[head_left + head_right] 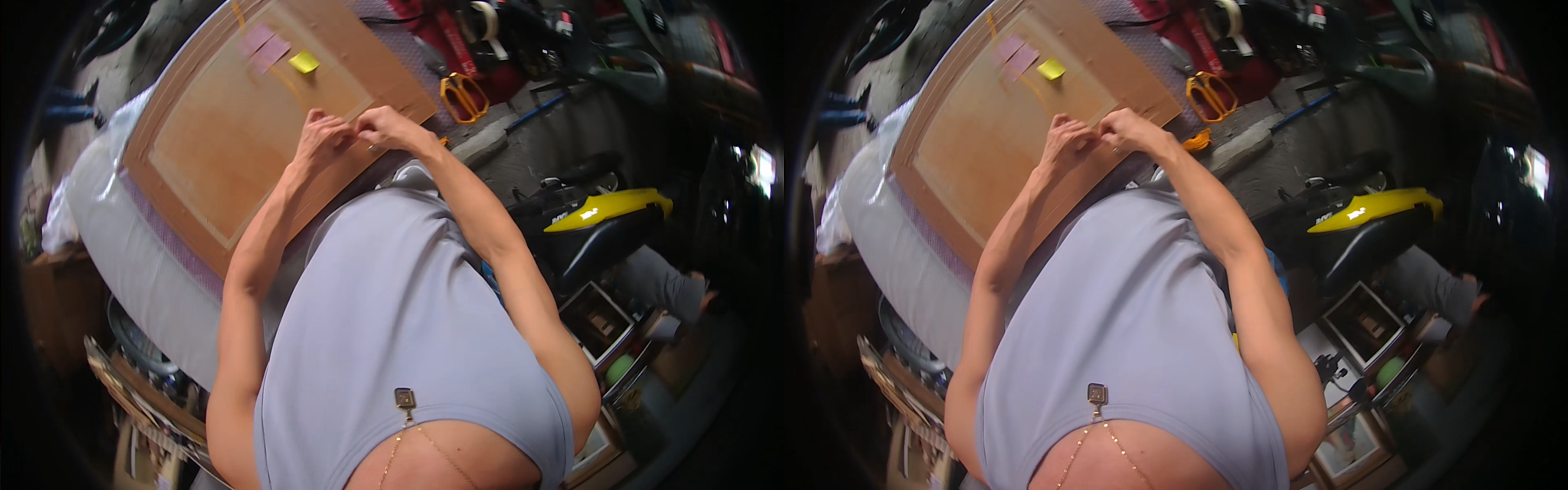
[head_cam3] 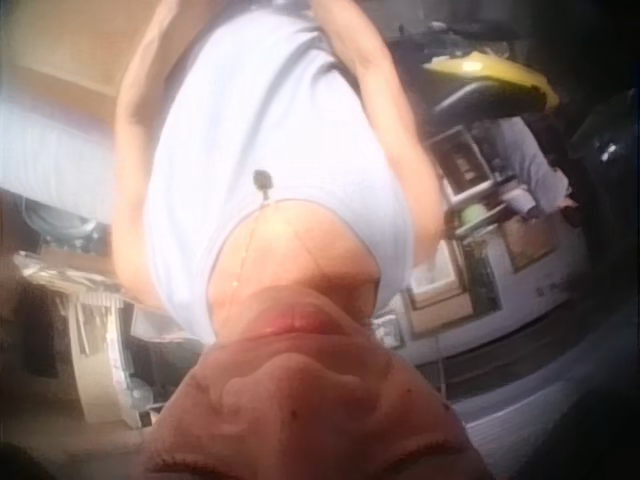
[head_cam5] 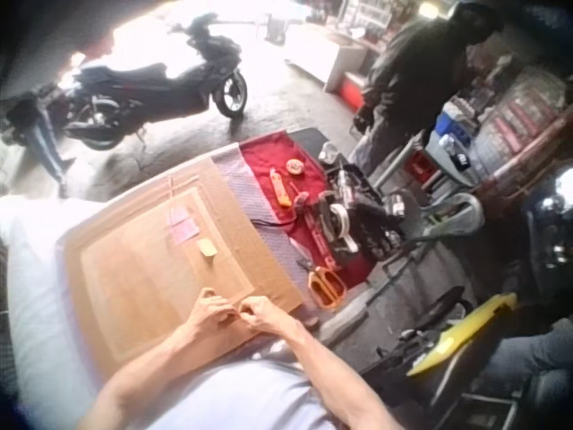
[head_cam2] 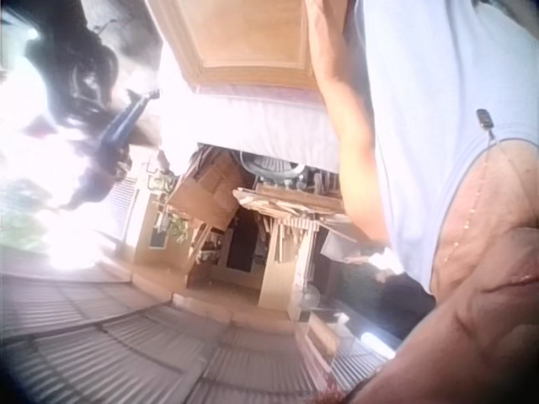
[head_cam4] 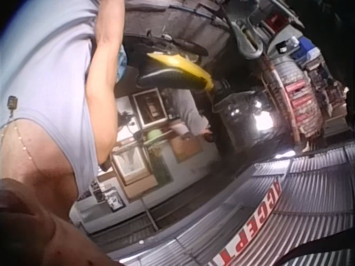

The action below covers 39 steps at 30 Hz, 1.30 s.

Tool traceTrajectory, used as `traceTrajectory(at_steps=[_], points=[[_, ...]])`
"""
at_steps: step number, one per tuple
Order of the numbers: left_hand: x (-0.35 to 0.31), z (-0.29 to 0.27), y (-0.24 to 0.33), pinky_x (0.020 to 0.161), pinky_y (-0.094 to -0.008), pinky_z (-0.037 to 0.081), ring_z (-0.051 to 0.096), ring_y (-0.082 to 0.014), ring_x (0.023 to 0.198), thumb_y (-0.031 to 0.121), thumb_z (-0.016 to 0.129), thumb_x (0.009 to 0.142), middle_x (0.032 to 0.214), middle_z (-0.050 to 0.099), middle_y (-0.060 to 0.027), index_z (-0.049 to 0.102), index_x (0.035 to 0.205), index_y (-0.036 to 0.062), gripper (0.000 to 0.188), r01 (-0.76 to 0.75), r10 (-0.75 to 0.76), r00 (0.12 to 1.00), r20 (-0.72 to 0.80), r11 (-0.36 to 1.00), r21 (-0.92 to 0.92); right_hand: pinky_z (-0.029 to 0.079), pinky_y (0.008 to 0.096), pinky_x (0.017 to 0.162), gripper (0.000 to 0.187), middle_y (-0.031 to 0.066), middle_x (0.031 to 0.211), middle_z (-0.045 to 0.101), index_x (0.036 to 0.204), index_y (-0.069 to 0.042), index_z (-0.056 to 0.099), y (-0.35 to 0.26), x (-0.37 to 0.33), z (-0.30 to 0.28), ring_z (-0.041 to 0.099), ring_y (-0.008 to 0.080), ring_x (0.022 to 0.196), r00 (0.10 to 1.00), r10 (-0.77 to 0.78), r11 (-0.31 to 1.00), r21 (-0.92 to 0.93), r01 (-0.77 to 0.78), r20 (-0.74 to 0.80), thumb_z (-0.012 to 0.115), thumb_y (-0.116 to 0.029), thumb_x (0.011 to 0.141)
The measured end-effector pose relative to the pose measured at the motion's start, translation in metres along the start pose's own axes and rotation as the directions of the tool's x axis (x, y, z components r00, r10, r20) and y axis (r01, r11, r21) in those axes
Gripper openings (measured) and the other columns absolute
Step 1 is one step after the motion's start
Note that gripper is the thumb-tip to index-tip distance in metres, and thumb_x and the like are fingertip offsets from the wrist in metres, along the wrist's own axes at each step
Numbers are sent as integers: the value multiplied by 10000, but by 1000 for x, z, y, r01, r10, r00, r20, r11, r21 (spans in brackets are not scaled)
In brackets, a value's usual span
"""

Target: The person measures a wooden frame, drills pilot holes, and installs metal eye screws. They then thread an orange cord through the eye screws and tie knots to secure a hanging loop.

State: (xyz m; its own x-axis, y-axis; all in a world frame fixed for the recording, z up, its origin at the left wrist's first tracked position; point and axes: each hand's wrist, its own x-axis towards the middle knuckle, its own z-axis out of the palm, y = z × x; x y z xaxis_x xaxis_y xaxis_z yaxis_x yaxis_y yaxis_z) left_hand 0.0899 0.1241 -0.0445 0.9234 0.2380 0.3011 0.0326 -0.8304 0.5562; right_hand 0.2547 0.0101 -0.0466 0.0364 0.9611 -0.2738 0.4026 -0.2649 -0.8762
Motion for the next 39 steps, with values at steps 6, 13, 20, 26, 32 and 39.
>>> traceTrajectory(at_steps=[6, 13, 20, 26, 32, 39], points=[[1, -11, 4, 721, -332, 394, 586, -165, 680, 136, 712, 715, 667, 597, 5, 639, 731, 170, 83, -54, 55, 996, 71, 999, -6, 521, 386, 794, 236, 219, 902, 673, 941, 5, 692, -1, 3, 13, 666, 338, 866, 994, -104, 973, -205, 106, 23, 581, -106, 765], [9, -14, 2, 720, -353, 397, 597, -197, 713, 102, 697, 715, 713, 622, -13, 646, 768, 141, 83, -110, 131, 966, 222, 988, -104, 534, 258, 656, 293, 87, 799, 704, 976, -37, 709, -1, -1, 13, 653, 114, 725, 987, 87, 980, 187, -60, -138, 677, 13, 689], [21, -32, -19, 809, -374, 400, 594, -191, 757, 147, 690, 734, 736, 606, 9, 672, 816, 176, 89, -202, 219, 851, 478, 975, -87, 543, 260, 602, 444, 86, 794, 700, 1097, -55, 679, -4, 7, 0, 649, 120, 684, 984, 117, 890, 426, -163, 134, 732, -2, 659], [11, -21, -11, 861, -376, 382, 595, -157, 837, 226, 727, 726, 759, 607, 29, 673, 827, 178, 124, -290, 274, 954, 122, 947, 139, 545, 246, 563, 407, 113, 839, 700, 1139, 35, 629, -4, 3, -1, 653, 126, 669, 974, 186, 912, 348, -219, 126, 707, -16, 743], [-22, -9, 35, 833, -380, 381, 586, -193, 878, 351, 757, 724, 805, 625, -25, 649, 880, 137, 286, 199, -123, 954, -273, 942, 271, 553, 252, 573, 337, 122, 854, 699, 1130, 71, 614, -5, -8, 8, 655, 121, 669, 958, 284, 828, 491, -270, 48, 666, -40, 816], [-28, 4, 21, 700, -355, 419, 571, -248, 730, 146, 658, 820, 732, 595, -65, 625, 790, 65, 92, 87, -85, 992, -94, 996, 20, 553, 265, 614, 248, 116, 858, 701, 1027, 41, 651, 1, -7, 10, 663, 133, 699, 949, 304, 812, 500, -301, 78, 679, -99, 824]])
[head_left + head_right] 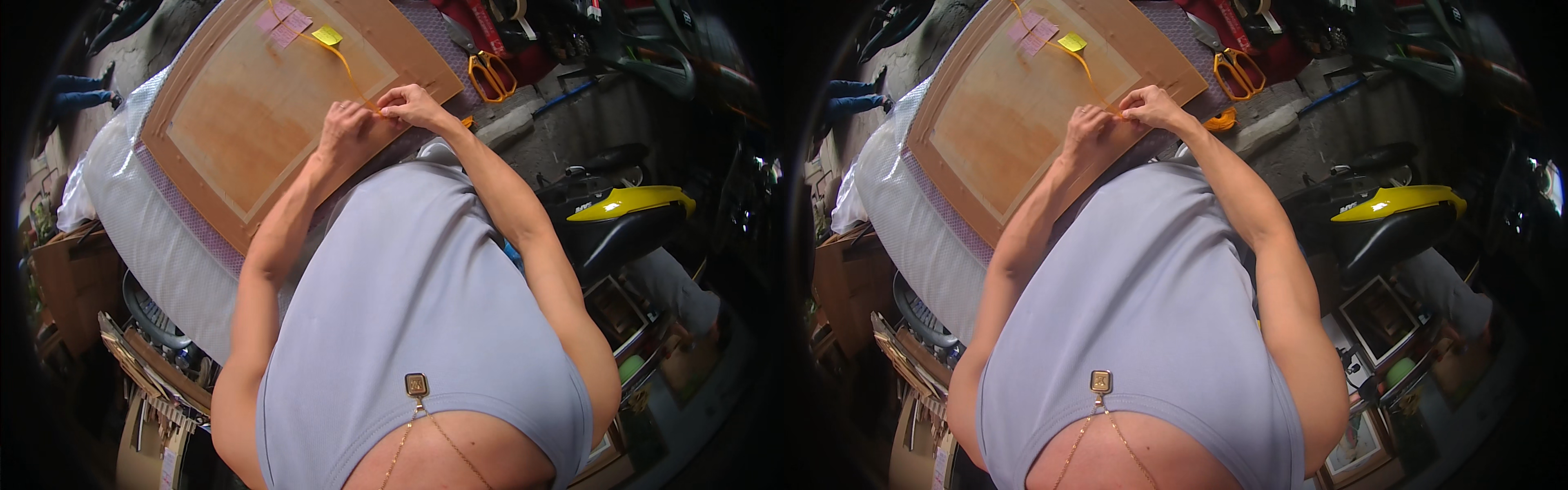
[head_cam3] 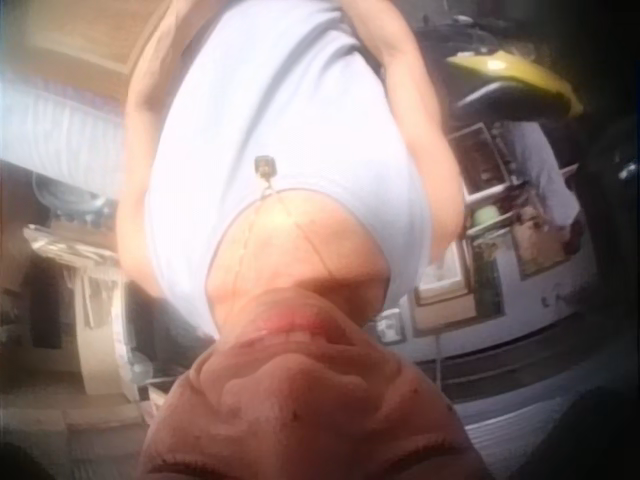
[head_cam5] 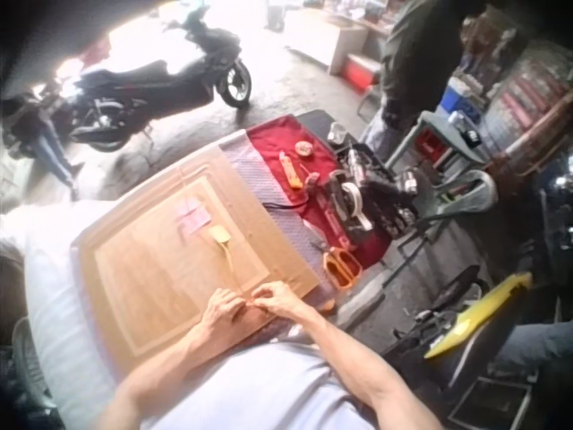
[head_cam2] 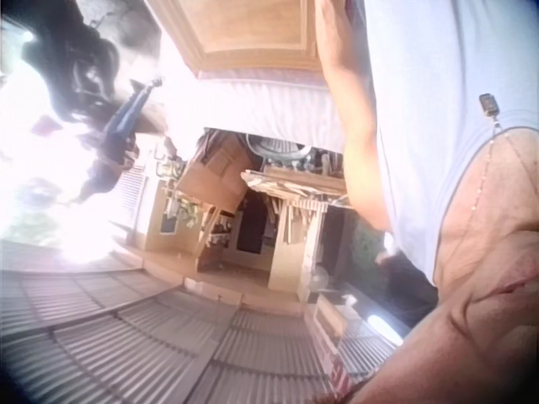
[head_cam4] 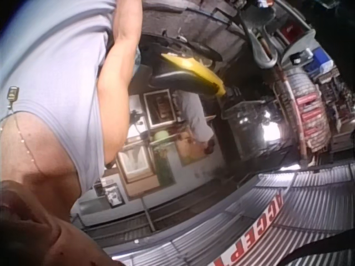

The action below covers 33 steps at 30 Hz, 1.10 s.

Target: The person measures a wooden frame, drills pilot holes, and installs metal eye screws. They then thread an orange cord through the eye screws and tie knots to secure a hanging loop.

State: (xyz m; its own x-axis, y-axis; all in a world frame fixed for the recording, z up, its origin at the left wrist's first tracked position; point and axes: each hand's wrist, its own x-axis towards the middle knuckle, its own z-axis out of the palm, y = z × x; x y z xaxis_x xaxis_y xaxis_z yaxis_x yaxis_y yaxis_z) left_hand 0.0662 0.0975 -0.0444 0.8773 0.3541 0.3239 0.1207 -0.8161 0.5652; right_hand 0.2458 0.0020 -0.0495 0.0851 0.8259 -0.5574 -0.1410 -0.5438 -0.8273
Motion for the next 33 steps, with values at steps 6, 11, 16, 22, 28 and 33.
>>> traceTrajectory(at_steps=[6, 11, 16, 22, 28, 33], points=[[40, -40, -5, 746, -356, 427, 562, -268, 689, 166, 638, 843, 688, 584, -71, 623, 760, 49, 144, 3, 9, 995, 96, 992, -124, 524, 267, 684, 209, 96, 872, 704, 944, 8, 688, 1, -15, 17, 650, 134, 731, 938, -320, 908, -328, 262, -135, 710, -153, 812], [71, -40, -5, 843, -374, 426, 611, -277, 746, 156, 617, 845, 709, 626, -98, 640, 832, 45, 114, -263, 247, 956, 159, 961, 85, 506, 291, 668, 161, 115, 832, 675, 905, 1, 704, 13, -17, 26, 645, 174, 741, 798, -549, 803, -423, 420, -250, 699, -121, 800], [57, -22, -32, 689, -387, 492, 642, -282, 705, 119, 612, 802, 701, 651, -109, 659, 847, 39, 103, 168, -60, 749, 660, 981, -101, 494, 270, 648, 176, 89, 810, 657, 959, -23, 715, 10, -22, 28, 626, 155, 705, 806, -462, 873, -349, 340, -370, 689, -66, 791], [65, -14, -38, 531, -382, 474, 609, -313, 578, 84, 613, 736, 637, 637, -114, 656, 765, 19, 83, 122, -36, 830, 556, 986, -118, 479, 215, 663, 271, 34, 854, 662, 1067, -53, 699, 8, -19, 26, 579, 78, 716, 856, -328, 945, -117, 307, -399, 696, -53, 796], [60, -5, -32, 653, -361, 467, 614, -225, 658, 95, 659, 691, 646, 624, -48, 656, 707, 92, 17, -164, 175, 936, 307, 985, -62, 482, 194, 690, 435, 20, 881, 661, 1221, -17, 594, 22, -4, 17, 601, 71, 764, 925, -195, 927, 245, 283, -327, 689, -18, 797], [58, -16, -21, 675, -356, 463, 615, -214, 684, 122, 671, 702, 663, 627, -39, 651, 703, 106, 25, -264, 234, 934, 270, 962, 77, 486, 196, 692, 584, 19, 877, 661, 1320, 4, 484, 15, -4, 12, 627, 88, 787, 972, -21, 895, 429, 123, -235, 686, 27, 773]])
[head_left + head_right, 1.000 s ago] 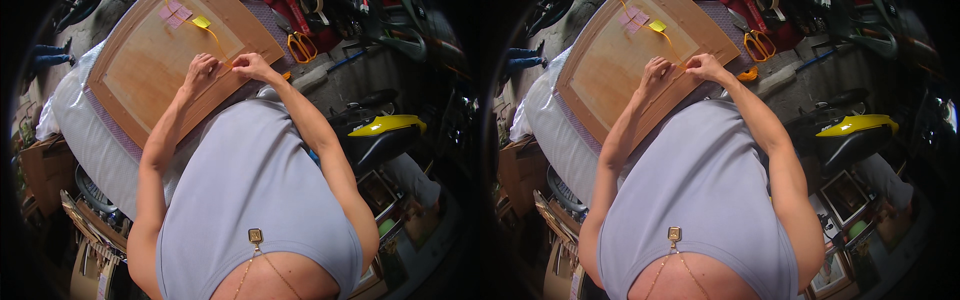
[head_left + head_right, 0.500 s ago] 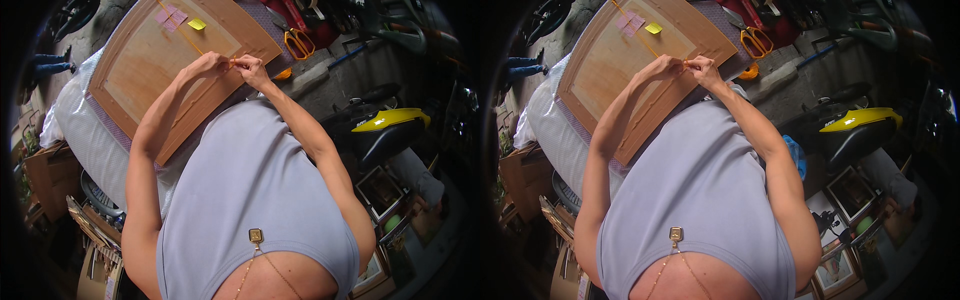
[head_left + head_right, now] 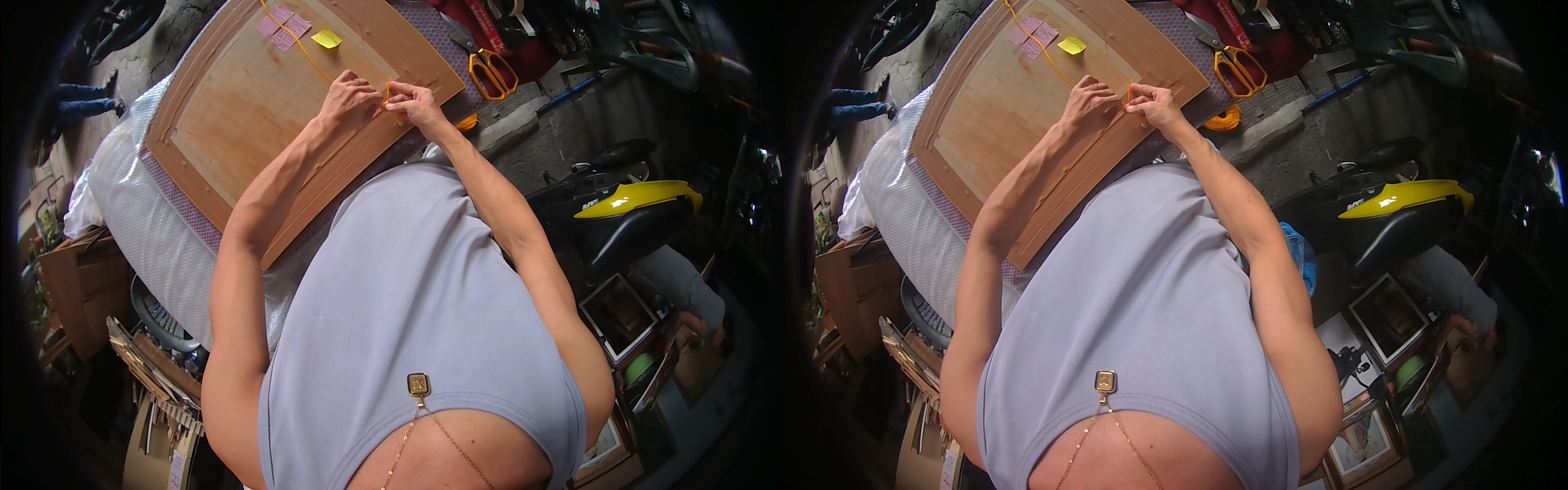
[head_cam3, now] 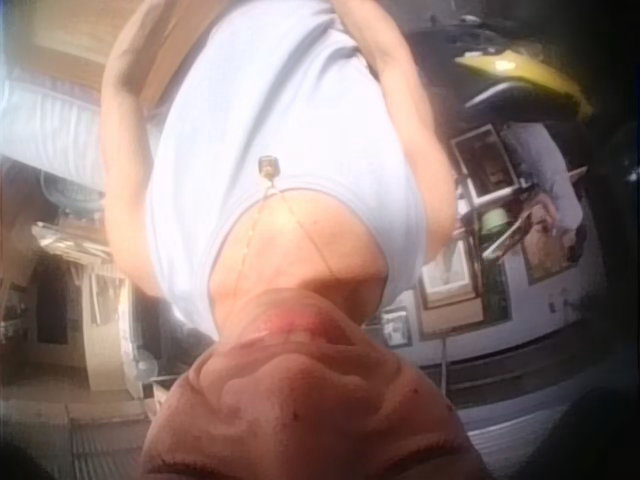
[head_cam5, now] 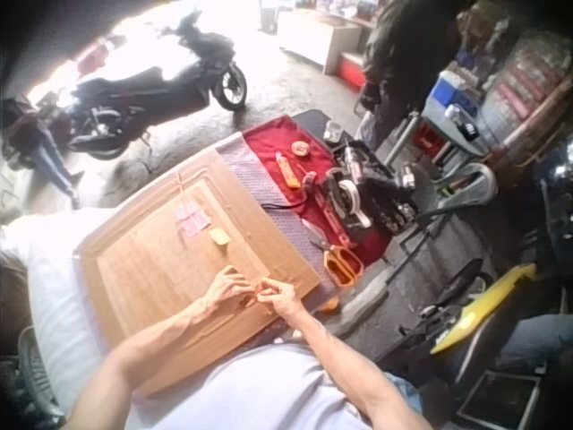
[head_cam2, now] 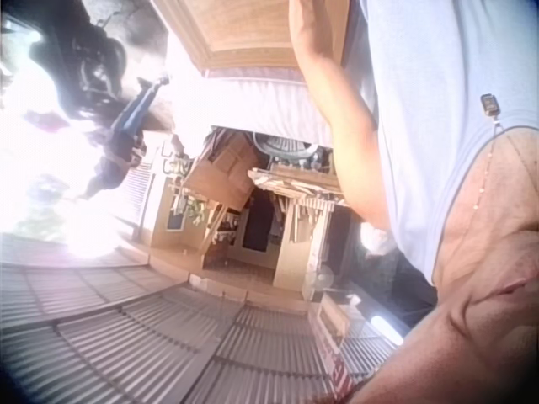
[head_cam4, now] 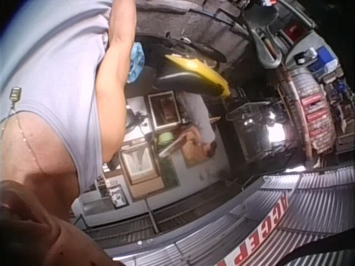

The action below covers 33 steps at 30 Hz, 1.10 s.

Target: The person measures a wooden frame, drills pilot holes, and installs metal eye screws. They then thread an orange cord through the eye screws and tie knots to secure a hanging loop.

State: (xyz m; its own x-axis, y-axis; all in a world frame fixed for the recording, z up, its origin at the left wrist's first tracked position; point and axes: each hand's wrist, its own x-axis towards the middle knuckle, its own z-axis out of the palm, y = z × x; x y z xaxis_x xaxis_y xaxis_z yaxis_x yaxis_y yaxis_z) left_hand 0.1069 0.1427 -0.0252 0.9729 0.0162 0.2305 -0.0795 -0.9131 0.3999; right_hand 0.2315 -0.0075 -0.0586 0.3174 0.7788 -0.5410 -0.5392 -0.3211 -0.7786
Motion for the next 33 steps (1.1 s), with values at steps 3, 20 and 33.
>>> traceTrajectory(at_steps=[3, 20, 33], points=[[1, -6, -1, 619, -364, 475, 619, -236, 651, 114, 662, 712, 676, 634, -58, 669, 747, 80, 49, 98, -87, 994, 72, 980, -171, 489, 197, 700, 592, 23, 873, 665, 1315, 12, 477, 1, 3, -4, 629, 93, 788, 1000, -2, 1000, -19, 2, 5, 693, 33, 764], [0, 7, -10, 722, -345, 445, 578, -221, 735, 60, 691, 699, 717, 586, -51, 660, 811, 76, 118, -211, 207, 977, -58, 974, -84, 360, 164, 514, 323, 32, 811, 678, 1110, -15, 631, -12, 2, 6, 516, 30, 610, 997, 68, 996, -53, -69, -22, 644, 4, 787], [-7, 26, 24, 789, -327, 363, 602, -141, 721, 80, 707, 722, 733, 631, 27, 644, 832, 147, 144, 255, -282, 915, -289, 958, -128, 481, 218, 630, 156, 38, 810, 668, 937, 10, 667, 6, 9, -1, 606, 88, 717, 983, -165, 986, -10, 165, -81, 650, -125, 861]])
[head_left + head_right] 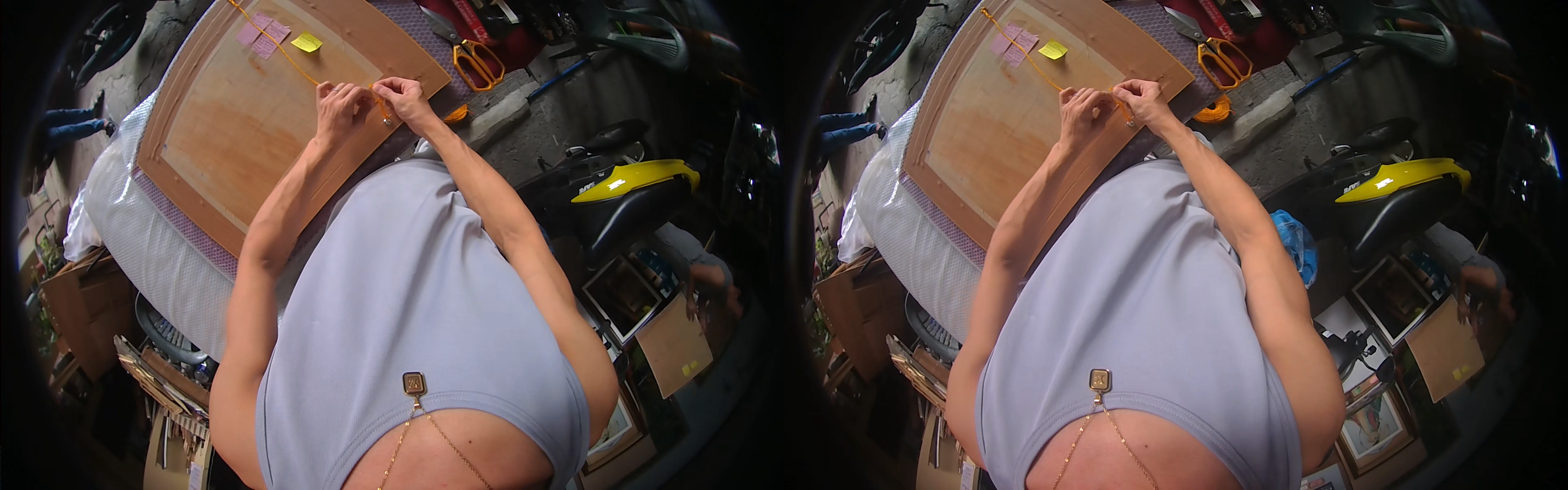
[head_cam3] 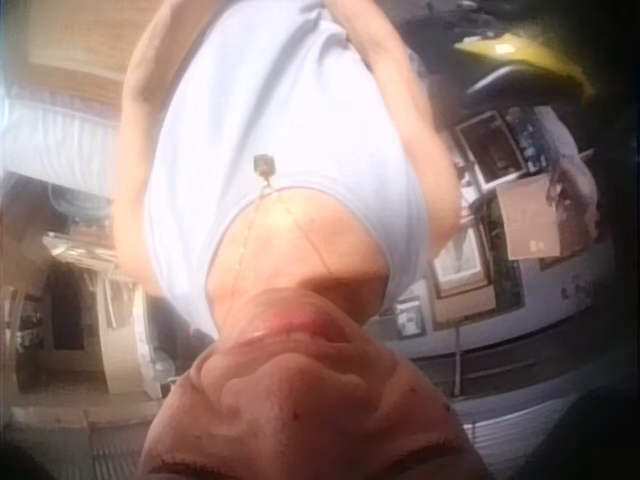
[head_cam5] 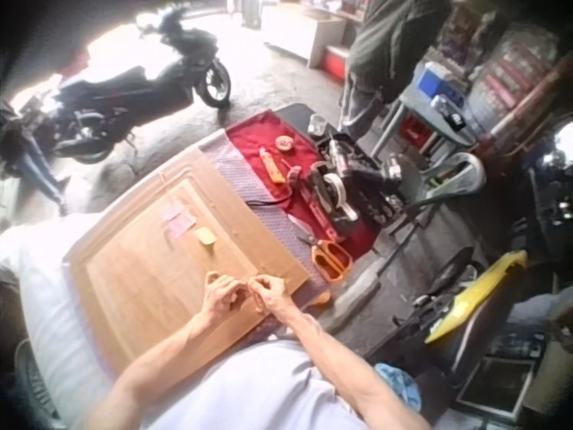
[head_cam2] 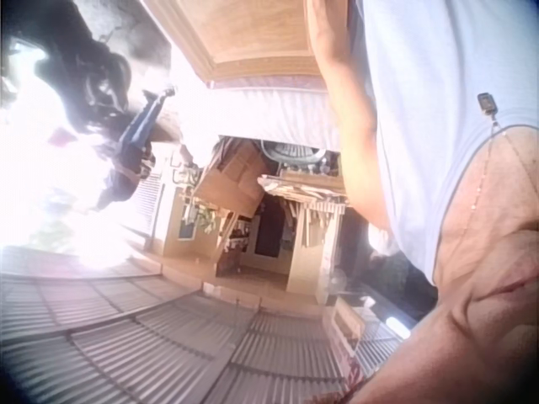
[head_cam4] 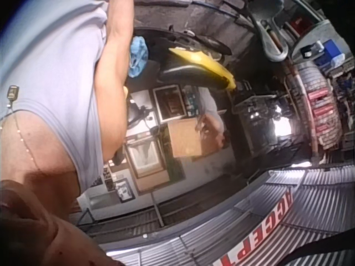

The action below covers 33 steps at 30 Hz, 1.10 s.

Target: The person measures a wooden frame, drills pilot holes, and installs metal eye screws. They then thread an orange cord through the eye screws and tie knots to secure a hanging loop.

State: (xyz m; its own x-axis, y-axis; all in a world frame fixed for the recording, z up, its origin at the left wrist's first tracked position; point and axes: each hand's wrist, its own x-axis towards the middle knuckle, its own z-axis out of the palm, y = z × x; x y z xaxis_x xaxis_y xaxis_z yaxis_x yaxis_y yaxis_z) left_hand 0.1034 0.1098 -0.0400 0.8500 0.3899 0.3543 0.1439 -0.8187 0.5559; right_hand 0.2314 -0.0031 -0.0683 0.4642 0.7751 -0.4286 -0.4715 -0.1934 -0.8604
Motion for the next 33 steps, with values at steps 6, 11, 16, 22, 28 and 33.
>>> traceTrajectory(at_steps=[6, 11, 16, 22, 28, 33], points=[[-18, 12, -8, 837, -364, 354, 613, -148, 758, 171, 739, 727, 754, 655, 21, 642, 803, 150, 125, 128, -127, 987, -97, 992, 3, 502, 292, 675, 207, 93, 789, 662, 907, 32, 637, 5, 1, 9, 616, 149, 734, 959, -275, 857, -433, 280, 76, 607, -164, 850], [-12, 10, -9, 860, -374, 364, 619, -180, 774, 183, 738, 743, 757, 652, -7, 636, 797, 138, 124, 99, -100, 993, -57, 995, -24, 515, 341, 661, 247, 176, 781, 663, 875, 10, 655, -4, -1, 11, 655, 219, 732, 963, -265, 795, -553, 248, 50, 591, -217, 800], [-2, -5, -19, 827, -347, 379, 618, -171, 757, 150, 738, 730, 743, 640, -1, 636, 770, 127, 112, -14, 17, 998, 52, 999, -47, 526, 381, 682, 224, 191, 776, 663, 855, -6, 666, -10, 13, 10, 664, 303, 743, 937, -241, 673, -651, 350, 255, 590, -189, 751], [28, -30, -37, 742, -342, 425, 604, -208, 698, 121, 755, 696, 710, 632, -21, 650, 753, 108, 120, -252, 270, 897, 351, 963, -97, 532, 400, 716, 217, 201, 824, 674, 842, -9, 690, -22, 17, 14, 661, 331, 810, 876, -152, 543, -702, 461, 458, 556, -103, 700], [25, -40, -31, 756, -363, 459, 588, -236, 701, 59, 711, 723, 748, 631, -55, 650, 813, 74, 110, -369, 402, 869, 288, 915, -162, 544, 370, 715, 287, 177, 828, 687, 902, -38, 707, -9, 19, 14, 674, 303, 793, 869, -210, 551, -680, 484, 449, 518, -35, 686], [35, -32, -38, 787, -356, 453, 581, -224, 756, 81, 702, 726, 795, 622, -52, 641, 863, 77, 150, -465, 496, 816, 298, 868, -173, 547, 279, 687, 213, 99, 793, 710, 853, -68, 735, -12, 13, 10, 675, 138, 721, 965, -137, 690, -678, 254, 223, 629, -20, 675]])
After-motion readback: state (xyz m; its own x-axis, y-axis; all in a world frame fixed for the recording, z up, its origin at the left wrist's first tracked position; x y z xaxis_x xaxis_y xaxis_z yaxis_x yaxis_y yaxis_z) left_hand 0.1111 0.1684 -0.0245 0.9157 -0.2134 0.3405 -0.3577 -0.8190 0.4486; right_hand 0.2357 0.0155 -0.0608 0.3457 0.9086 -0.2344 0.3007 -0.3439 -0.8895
